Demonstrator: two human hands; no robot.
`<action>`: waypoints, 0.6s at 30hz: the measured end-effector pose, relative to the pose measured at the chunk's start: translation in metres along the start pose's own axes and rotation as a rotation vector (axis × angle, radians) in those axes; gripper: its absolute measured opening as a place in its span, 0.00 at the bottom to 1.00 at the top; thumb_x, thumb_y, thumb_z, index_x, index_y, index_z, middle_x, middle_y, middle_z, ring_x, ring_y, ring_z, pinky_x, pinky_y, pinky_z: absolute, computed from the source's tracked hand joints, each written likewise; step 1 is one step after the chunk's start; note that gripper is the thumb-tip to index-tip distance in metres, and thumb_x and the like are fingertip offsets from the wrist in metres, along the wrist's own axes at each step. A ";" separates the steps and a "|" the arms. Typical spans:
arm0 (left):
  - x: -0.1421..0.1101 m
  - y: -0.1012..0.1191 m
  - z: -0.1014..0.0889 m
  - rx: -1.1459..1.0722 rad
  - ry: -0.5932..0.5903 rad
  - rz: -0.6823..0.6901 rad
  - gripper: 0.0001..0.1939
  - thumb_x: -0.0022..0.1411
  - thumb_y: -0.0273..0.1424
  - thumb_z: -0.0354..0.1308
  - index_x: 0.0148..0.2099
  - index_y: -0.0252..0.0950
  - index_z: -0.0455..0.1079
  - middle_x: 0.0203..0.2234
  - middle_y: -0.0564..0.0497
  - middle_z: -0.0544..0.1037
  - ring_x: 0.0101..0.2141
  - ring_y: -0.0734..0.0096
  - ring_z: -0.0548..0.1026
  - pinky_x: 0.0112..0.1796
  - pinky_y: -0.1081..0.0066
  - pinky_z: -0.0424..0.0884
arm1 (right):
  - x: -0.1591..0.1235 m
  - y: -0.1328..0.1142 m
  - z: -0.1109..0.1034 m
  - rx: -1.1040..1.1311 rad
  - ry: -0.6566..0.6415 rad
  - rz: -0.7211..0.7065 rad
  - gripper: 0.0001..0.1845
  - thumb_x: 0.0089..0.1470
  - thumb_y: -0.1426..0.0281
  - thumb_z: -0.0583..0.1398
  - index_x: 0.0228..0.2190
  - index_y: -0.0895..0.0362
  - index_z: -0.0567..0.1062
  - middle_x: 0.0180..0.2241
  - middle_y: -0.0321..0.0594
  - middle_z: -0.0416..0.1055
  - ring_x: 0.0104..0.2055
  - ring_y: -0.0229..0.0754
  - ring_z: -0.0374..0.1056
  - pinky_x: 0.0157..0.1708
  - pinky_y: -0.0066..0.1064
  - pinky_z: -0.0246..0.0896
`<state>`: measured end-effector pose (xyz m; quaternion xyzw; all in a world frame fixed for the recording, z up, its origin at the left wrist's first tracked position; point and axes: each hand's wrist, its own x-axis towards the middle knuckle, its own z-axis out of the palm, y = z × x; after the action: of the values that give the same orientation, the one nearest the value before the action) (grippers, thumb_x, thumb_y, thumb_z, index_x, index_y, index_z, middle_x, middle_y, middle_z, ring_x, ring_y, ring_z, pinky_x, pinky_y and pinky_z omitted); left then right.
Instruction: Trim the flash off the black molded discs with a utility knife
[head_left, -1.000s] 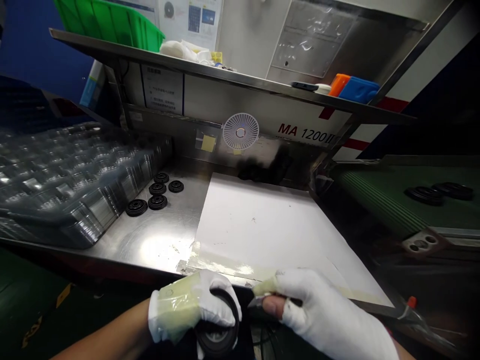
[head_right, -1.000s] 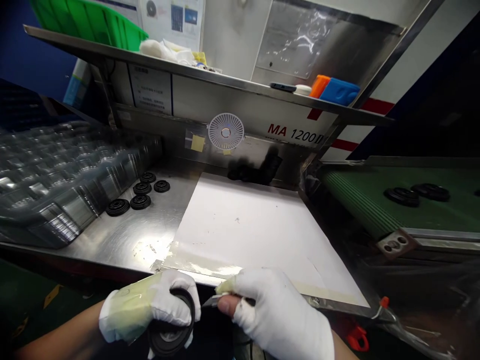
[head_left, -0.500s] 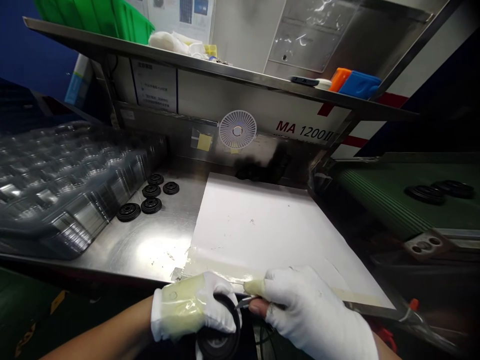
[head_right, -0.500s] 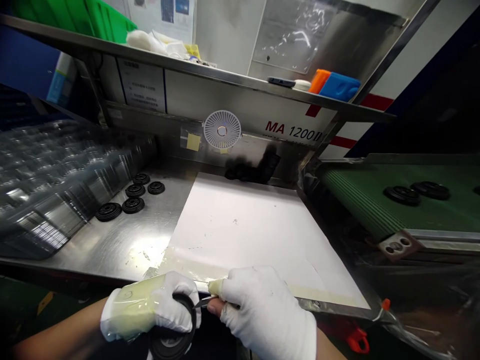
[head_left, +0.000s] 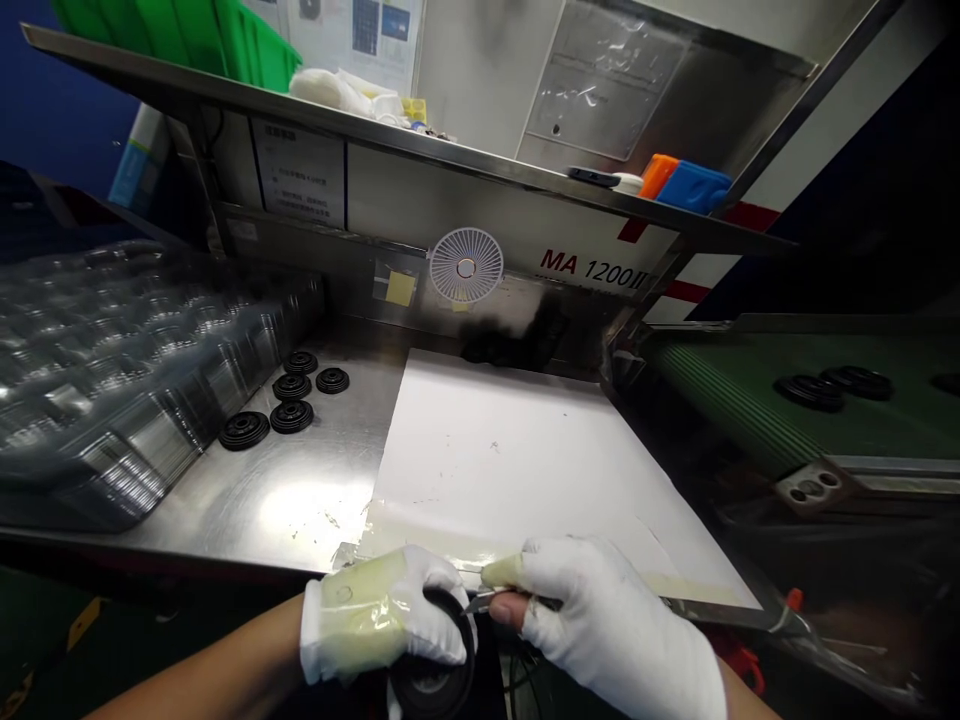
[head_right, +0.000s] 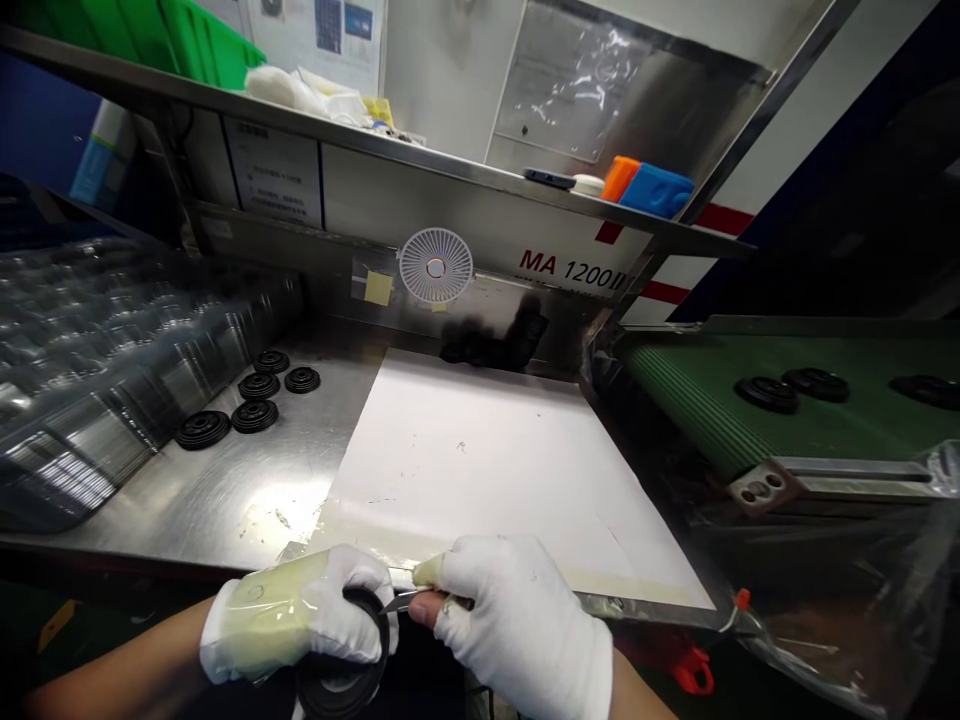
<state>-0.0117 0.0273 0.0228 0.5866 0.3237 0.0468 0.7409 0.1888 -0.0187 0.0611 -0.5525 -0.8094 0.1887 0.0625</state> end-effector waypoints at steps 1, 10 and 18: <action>0.002 0.001 0.000 0.013 0.009 -0.037 0.08 0.43 0.25 0.57 0.30 0.34 0.73 0.20 0.55 0.70 0.20 0.76 0.68 0.20 0.78 0.63 | 0.001 -0.001 -0.001 -0.041 -0.009 -0.012 0.11 0.55 0.64 0.59 0.23 0.53 0.73 0.22 0.29 0.67 0.24 0.33 0.60 0.23 0.26 0.49; 0.035 0.019 -0.013 0.025 0.087 -0.093 0.05 0.44 0.28 0.58 0.27 0.32 0.71 0.17 0.54 0.69 0.19 0.74 0.67 0.17 0.77 0.61 | -0.006 0.075 -0.017 0.224 -0.034 0.178 0.08 0.55 0.64 0.57 0.31 0.46 0.77 0.28 0.30 0.74 0.30 0.38 0.68 0.29 0.26 0.59; 0.071 0.015 -0.006 -0.771 0.326 0.015 0.12 0.54 0.38 0.58 0.31 0.33 0.69 0.24 0.51 0.73 0.23 0.72 0.71 0.24 0.72 0.69 | -0.018 0.186 0.031 0.047 0.658 0.419 0.15 0.54 0.69 0.55 0.44 0.54 0.73 0.45 0.44 0.71 0.48 0.48 0.64 0.50 0.39 0.59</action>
<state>0.0453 0.0687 0.0053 0.2533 0.3915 0.2622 0.8449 0.3478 0.0164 -0.0350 -0.7352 -0.6114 0.0284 0.2914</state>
